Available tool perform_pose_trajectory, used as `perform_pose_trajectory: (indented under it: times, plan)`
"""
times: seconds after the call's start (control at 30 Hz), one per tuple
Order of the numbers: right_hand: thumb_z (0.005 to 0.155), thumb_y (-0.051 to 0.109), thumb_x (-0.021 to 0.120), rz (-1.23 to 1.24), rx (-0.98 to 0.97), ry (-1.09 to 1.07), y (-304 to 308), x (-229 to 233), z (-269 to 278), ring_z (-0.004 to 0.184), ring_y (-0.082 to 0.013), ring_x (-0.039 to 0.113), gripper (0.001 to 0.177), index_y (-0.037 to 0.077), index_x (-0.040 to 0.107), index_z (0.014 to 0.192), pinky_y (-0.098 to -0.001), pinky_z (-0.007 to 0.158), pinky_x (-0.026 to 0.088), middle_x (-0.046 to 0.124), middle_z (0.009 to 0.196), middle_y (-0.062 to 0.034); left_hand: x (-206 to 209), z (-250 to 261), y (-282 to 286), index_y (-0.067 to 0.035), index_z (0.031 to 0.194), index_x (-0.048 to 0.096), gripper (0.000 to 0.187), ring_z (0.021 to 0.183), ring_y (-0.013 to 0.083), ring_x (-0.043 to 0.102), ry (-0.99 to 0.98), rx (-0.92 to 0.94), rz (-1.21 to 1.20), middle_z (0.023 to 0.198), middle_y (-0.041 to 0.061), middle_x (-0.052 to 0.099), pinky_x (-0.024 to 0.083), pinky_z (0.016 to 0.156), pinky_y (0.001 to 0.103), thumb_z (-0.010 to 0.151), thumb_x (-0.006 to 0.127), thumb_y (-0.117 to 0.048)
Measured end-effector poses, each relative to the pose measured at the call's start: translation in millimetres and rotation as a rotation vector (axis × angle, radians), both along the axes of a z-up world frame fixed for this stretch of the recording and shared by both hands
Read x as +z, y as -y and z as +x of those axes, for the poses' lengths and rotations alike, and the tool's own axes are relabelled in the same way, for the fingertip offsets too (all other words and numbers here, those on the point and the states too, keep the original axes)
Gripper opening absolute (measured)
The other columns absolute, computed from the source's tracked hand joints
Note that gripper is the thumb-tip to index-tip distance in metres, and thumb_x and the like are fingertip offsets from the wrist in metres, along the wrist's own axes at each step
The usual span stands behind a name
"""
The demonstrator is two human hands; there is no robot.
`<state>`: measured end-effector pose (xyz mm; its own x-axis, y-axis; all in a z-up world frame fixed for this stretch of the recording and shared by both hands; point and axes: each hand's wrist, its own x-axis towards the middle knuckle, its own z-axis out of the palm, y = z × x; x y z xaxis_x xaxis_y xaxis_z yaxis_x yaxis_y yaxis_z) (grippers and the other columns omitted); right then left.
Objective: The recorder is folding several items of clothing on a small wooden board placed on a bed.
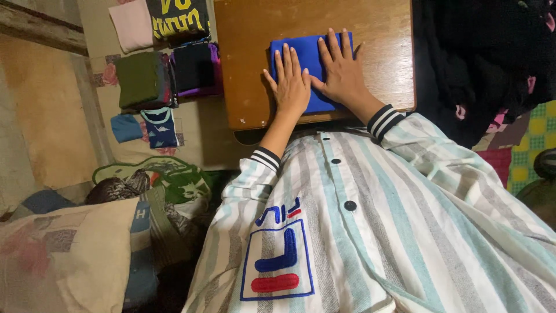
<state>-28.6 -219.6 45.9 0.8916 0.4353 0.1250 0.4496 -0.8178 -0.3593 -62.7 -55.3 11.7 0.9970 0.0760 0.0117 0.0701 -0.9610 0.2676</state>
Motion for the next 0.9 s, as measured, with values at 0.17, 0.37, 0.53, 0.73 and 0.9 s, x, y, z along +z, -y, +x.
perform_pose_trajectory:
  times: [0.17, 0.37, 0.53, 0.73, 0.9]
  plan:
    - [0.098, 0.066, 0.056, -0.017, -0.046, -0.014, 3.1, -3.6, -5.3, 0.152, -0.0521, 0.021, 0.092, 0.000, 0.039, 0.161, -0.0852, 0.106, 0.014, 0.028, 0.167, -0.0264, -4.3, 19.3, -12.9, -0.008, 0.164, 0.023, 0.065, 0.160, 0.0279, 0.009, -0.032, -0.074, 0.039, 0.173, 0.005, 0.014, 0.004, 0.122, 0.073, 0.108, 0.042, -0.035]
    - [0.097, 0.069, 0.054, -0.107, -0.061, -0.012, 12.7, 7.1, -27.8, 0.141, -0.0525, 0.036, 0.097, -0.007, 0.040, 0.155, -0.0856, 0.103, 0.011, 0.038, 0.159, -0.0291, 10.9, 57.2, -23.2, -0.016, 0.165, 0.024, 0.058, 0.160, 0.0218, 0.012, -0.138, -0.222, 0.034, 0.173, -0.004, 0.016, 0.002, 0.121, 0.073, 0.111, 0.035, -0.034]
    - [0.099, 0.071, 0.049, -0.208, -0.012, -0.004, 16.1, 19.2, -52.7, 0.124, -0.0455, 0.053, 0.096, -0.013, 0.048, 0.145, -0.0826, 0.106, 0.012, 0.052, 0.143, -0.0279, 27.7, 80.6, -13.3, -0.022, 0.165, 0.024, 0.056, 0.159, 0.0235, 0.010, -0.230, -0.354, 0.097, 0.172, -0.010, 0.017, 0.001, 0.121, 0.072, 0.111, 0.033, -0.032]
    - [0.103, 0.064, 0.044, -0.288, 0.124, -0.027, 13.5, 18.6, -64.3, 0.112, -0.0390, 0.061, 0.086, -0.012, 0.058, 0.138, -0.0805, 0.108, 0.015, 0.061, 0.116, -0.0251, 27.0, 86.7, -3.0, -0.026, 0.165, 0.026, 0.055, 0.159, 0.0251, 0.008, -0.175, -0.530, 0.166, 0.170, -0.013, 0.019, 0.002, 0.123, 0.069, 0.111, 0.036, -0.030]
    - [0.104, 0.061, 0.045, -0.318, 0.124, -0.040, 11.7, 18.1, -61.9, 0.113, -0.0388, 0.062, 0.081, -0.012, 0.060, 0.136, -0.0801, 0.110, 0.016, 0.063, 0.120, -0.0255, 33.3, 82.5, -4.6, -0.024, 0.164, 0.029, 0.054, 0.159, 0.0249, 0.010, -0.135, -0.539, 0.159, 0.170, -0.011, 0.019, 0.003, 0.124, 0.067, 0.111, 0.038, -0.029]
